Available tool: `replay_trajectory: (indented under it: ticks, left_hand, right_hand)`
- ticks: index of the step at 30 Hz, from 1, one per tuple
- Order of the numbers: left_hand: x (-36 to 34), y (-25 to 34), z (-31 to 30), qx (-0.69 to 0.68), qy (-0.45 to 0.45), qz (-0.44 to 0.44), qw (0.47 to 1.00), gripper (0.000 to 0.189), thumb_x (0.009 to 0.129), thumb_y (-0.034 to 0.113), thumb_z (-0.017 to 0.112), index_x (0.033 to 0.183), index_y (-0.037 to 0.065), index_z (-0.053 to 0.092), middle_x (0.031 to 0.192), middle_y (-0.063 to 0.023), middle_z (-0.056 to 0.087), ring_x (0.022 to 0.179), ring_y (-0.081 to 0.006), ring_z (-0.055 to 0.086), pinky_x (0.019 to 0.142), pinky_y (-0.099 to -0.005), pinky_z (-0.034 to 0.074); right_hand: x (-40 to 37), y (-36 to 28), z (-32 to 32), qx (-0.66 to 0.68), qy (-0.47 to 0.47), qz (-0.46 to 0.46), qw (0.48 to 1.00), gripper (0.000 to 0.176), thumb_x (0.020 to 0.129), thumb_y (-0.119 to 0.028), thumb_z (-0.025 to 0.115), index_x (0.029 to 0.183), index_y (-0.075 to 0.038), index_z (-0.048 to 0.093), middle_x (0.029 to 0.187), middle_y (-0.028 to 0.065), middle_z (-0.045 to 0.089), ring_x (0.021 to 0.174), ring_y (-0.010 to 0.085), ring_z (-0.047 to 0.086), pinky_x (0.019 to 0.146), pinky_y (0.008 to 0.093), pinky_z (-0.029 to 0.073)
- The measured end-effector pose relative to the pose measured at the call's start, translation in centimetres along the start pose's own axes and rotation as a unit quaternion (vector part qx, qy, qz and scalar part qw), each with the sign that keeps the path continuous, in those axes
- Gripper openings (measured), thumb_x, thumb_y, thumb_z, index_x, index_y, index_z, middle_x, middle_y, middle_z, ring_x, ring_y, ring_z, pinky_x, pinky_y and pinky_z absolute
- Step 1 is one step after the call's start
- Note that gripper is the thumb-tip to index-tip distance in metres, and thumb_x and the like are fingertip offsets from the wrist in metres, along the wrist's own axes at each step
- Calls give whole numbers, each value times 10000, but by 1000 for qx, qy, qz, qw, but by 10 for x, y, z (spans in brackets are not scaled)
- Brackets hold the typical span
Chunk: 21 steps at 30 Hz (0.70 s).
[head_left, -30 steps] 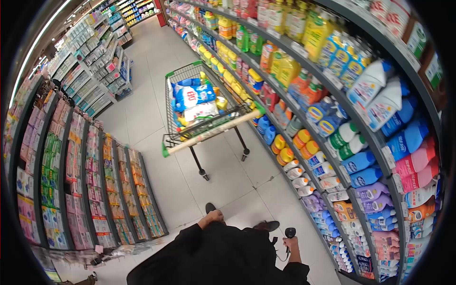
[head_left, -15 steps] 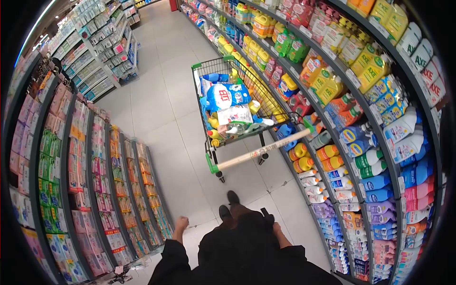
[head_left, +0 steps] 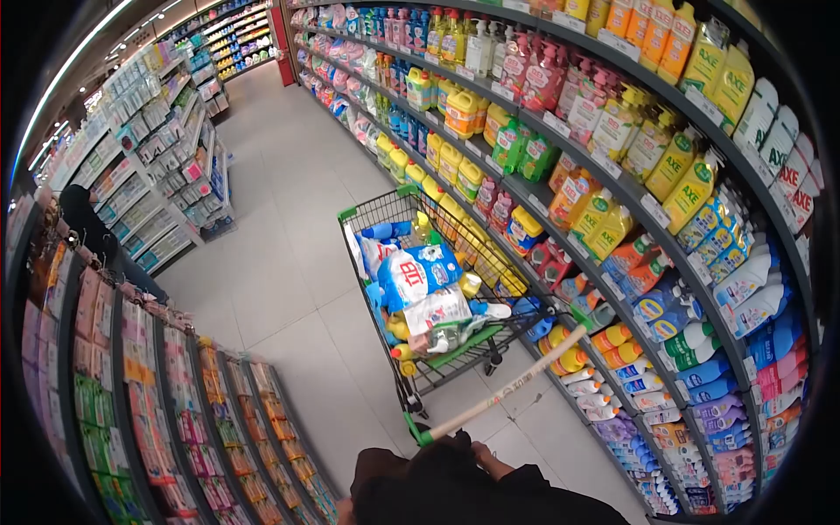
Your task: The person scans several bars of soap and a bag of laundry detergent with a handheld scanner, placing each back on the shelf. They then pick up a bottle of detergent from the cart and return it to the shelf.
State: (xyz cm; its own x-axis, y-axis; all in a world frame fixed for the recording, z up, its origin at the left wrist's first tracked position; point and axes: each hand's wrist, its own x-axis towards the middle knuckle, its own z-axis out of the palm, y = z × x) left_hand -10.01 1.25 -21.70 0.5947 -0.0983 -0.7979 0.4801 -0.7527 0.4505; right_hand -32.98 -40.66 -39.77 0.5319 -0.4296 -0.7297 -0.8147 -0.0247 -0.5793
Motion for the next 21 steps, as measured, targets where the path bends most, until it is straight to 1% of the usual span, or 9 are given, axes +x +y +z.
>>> replay_trajectory:
  ticks: [2,4,6,10,12,13,14,19,21]
  left_hand:
    - [19,29,-11,-34,-2,-32,999,482,998,278,380,1169,-115,600,1111,-237,654,986,-315,614,833,-449,472]
    - [45,45,-26,-51,-3,-46,998,504,1015,276,355,1204,-128,588,1154,-250,650,1023,-327,608,859,-455,466]
    - [75,52,-40,-7,105,45,993,410,833,342,612,915,-44,726,853,-216,720,825,-343,711,760,-448,543]
    - [140,89,-79,248,-84,136,955,493,827,459,647,1001,5,725,920,-209,726,924,-348,703,846,-428,545]
    - [174,110,-109,232,-94,140,958,460,838,415,644,1003,-8,714,896,-193,727,884,-325,712,815,-418,554]
    - [185,119,-123,217,-103,139,961,428,849,371,642,1006,-22,703,873,-177,728,845,-302,720,784,-409,562]
    - [195,131,-136,121,-94,106,983,330,876,295,616,972,-12,689,856,-149,718,788,-260,713,698,-376,550]
    - [256,172,-208,-33,-77,121,989,253,855,158,576,880,-68,688,693,-112,680,616,-192,680,577,-309,551]
    - [275,194,-221,-6,-81,109,991,246,850,147,556,856,-61,688,725,-111,689,618,-185,675,569,-313,544]
  right_hand:
    - [3,3,11,105,13,-14,994,459,734,-358,755,999,14,703,1035,228,705,1030,367,673,863,420,540]
    - [-29,-81,2,-203,-10,-6,979,311,873,-271,569,937,10,688,955,201,717,929,300,712,714,410,534]
    - [-47,-119,-2,-208,-43,43,976,330,859,-294,595,954,4,698,997,193,717,956,308,709,722,406,539]
    - [-48,-157,44,-246,-30,81,965,331,835,-309,623,990,-33,720,1030,189,716,1004,369,684,830,429,558]
    - [-41,-151,87,-210,90,55,972,298,834,-283,616,962,-34,719,1006,181,722,977,362,694,814,447,562]
    - [-6,-116,125,-199,64,150,966,556,828,-406,676,1127,61,633,1081,212,699,995,345,692,852,456,547]
    - [23,-88,169,-94,162,152,971,434,838,-320,662,1027,70,670,1024,241,703,986,374,688,823,473,550]
    - [3,-130,183,77,201,173,961,339,829,-300,682,886,32,715,935,230,718,964,360,695,780,465,555]
    - [-10,-142,171,-30,151,66,986,438,880,-408,559,966,4,682,993,271,677,971,401,647,810,516,491]
